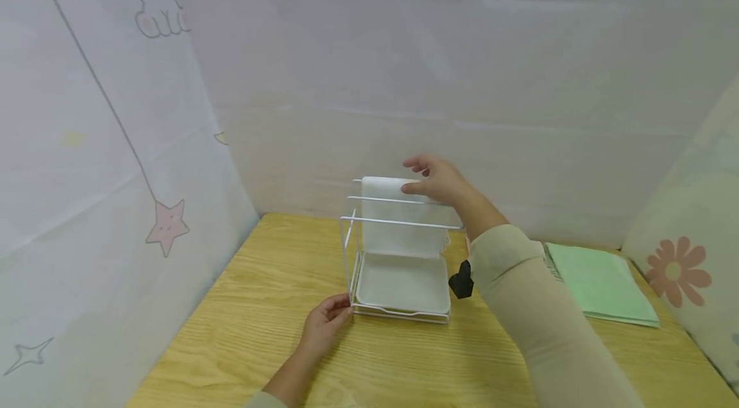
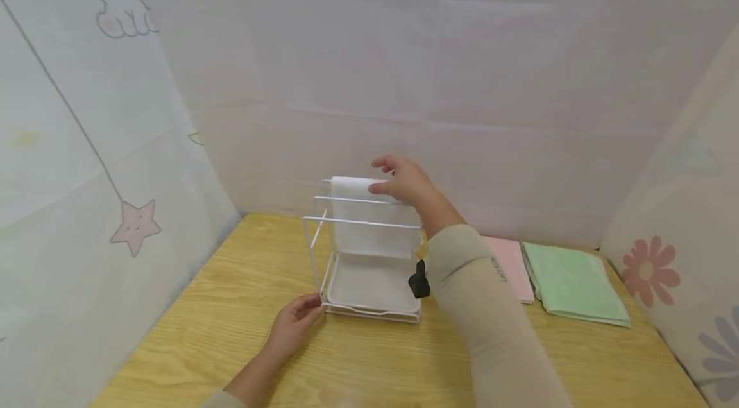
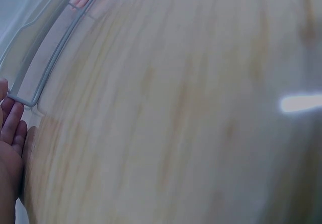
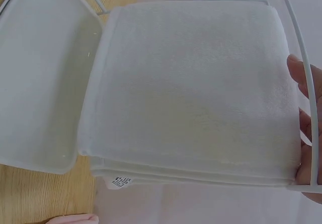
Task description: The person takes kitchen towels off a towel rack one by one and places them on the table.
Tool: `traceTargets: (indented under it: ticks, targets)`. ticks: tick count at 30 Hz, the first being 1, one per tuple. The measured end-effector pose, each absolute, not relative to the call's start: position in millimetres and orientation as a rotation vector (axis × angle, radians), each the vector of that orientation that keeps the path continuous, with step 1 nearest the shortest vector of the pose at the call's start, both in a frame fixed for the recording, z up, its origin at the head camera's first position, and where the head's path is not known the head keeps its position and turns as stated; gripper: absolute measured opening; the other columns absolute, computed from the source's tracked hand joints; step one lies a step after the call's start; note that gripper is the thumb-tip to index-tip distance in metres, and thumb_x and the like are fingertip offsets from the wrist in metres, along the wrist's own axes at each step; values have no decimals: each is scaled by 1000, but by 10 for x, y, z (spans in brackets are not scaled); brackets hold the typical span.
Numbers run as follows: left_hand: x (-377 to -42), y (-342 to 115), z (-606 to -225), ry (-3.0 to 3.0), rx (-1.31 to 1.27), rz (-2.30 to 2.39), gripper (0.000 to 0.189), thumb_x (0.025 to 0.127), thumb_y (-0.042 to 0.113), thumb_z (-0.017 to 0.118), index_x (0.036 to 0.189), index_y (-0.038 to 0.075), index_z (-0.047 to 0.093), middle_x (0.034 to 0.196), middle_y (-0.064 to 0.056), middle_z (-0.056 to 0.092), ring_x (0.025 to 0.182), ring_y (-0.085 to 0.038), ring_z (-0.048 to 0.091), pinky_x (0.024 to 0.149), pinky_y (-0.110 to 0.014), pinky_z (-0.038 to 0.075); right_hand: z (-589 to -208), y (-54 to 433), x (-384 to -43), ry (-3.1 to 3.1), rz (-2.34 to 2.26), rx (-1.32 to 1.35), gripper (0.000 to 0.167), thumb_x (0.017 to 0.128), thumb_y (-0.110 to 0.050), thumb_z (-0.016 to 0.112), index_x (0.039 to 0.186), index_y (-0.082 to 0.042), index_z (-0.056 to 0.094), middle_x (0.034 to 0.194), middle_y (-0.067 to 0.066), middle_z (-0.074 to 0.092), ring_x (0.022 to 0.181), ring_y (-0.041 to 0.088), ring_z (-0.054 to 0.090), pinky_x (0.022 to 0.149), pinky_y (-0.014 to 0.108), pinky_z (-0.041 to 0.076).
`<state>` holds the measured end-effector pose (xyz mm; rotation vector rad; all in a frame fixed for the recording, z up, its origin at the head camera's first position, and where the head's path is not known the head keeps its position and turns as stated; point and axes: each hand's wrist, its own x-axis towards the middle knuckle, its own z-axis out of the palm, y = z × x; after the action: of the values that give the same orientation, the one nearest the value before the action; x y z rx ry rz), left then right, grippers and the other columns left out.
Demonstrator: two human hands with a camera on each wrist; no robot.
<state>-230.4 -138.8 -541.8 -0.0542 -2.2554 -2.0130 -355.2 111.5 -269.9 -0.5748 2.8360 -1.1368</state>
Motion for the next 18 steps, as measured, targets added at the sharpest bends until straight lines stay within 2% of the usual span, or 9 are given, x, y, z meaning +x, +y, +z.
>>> traceTargets:
  ticks: [6,13,18]
  targets:
    - [-2299,-1384,-5415,-2258,-64,-2011,30,92,6,67,119,-5,64,118,-23,67,96,-12,66,80,-14,53,-2715,1067,-3585,2836,-1123,-543,54,86,-26,76,134,-11,54,133,16,57,123,33,52,105,46,45]
    - [-2295,-1374,-5409,-2264,-56,-2020,32,92,8,68,120,-5,63,119,-23,66,99,-17,67,80,-13,53,-2744,1066,-3585,2844,-1086,-475,44,88,-28,74,127,-10,61,126,14,59,114,29,54,99,43,48]
    - [-2307,-1371,-5411,-2256,-59,-2021,31,91,7,67,119,-5,64,119,-23,67,98,-16,67,80,-14,53,-2751,1066,-3590,2867,-1045,-463,39,89,-29,73,121,-8,65,118,12,64,104,25,57,93,39,49]
